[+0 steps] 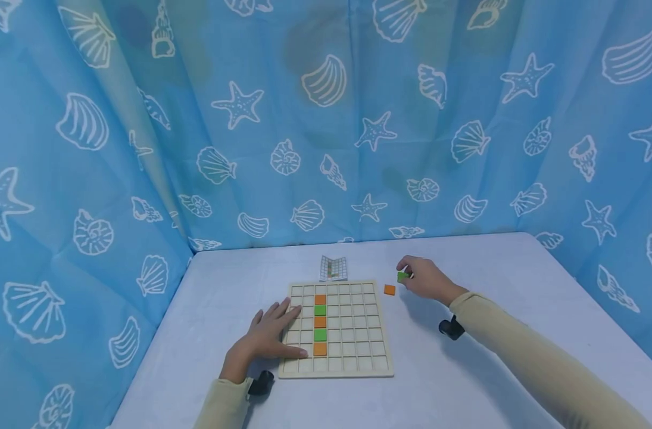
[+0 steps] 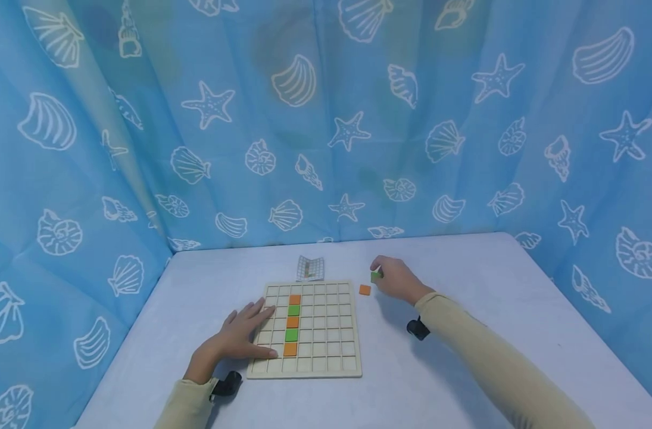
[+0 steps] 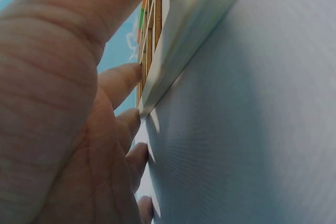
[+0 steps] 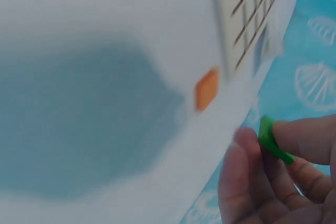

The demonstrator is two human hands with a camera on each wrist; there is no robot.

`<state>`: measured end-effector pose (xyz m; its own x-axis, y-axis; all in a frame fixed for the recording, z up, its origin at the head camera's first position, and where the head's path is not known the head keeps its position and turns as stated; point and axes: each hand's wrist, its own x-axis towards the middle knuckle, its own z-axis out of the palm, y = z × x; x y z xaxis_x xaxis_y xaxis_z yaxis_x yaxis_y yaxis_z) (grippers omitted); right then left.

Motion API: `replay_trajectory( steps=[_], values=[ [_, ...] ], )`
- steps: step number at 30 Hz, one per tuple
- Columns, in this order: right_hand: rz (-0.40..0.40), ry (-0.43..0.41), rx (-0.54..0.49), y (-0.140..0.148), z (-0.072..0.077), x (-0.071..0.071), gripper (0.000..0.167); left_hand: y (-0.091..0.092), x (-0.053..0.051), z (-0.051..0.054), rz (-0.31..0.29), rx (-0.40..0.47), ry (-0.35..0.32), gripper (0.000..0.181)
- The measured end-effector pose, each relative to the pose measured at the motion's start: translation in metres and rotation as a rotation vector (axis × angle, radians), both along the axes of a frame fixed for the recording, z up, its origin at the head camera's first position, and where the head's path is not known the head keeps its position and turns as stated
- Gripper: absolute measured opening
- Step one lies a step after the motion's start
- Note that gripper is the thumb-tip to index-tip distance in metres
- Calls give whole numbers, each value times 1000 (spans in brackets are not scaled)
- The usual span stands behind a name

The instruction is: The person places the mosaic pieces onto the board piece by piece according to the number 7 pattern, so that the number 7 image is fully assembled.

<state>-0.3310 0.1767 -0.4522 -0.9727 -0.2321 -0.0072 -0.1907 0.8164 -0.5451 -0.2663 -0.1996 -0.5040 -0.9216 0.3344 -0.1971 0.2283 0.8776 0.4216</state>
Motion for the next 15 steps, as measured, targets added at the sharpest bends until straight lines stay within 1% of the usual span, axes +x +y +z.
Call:
replay_trajectory(
  steps=[3,5,7,9,15],
  values=[
    [45,39,-30,-15,3,8,16,0,-1,-1,-5,-1,2,107],
    [86,67,-55,-26,2,14,11,0,-1,-2,-5,-4,3,107],
    [131,80,-87,-37,0,21,9,0,-2,-3,-4,-11,3,107],
    [161,85,-113,-49,-5,29,9,0,-2,-4,-2,-19,2,108],
    [227,50,-161,-83,-23,53,9,1,0,-1,-4,-4,-4,108]
  ],
)
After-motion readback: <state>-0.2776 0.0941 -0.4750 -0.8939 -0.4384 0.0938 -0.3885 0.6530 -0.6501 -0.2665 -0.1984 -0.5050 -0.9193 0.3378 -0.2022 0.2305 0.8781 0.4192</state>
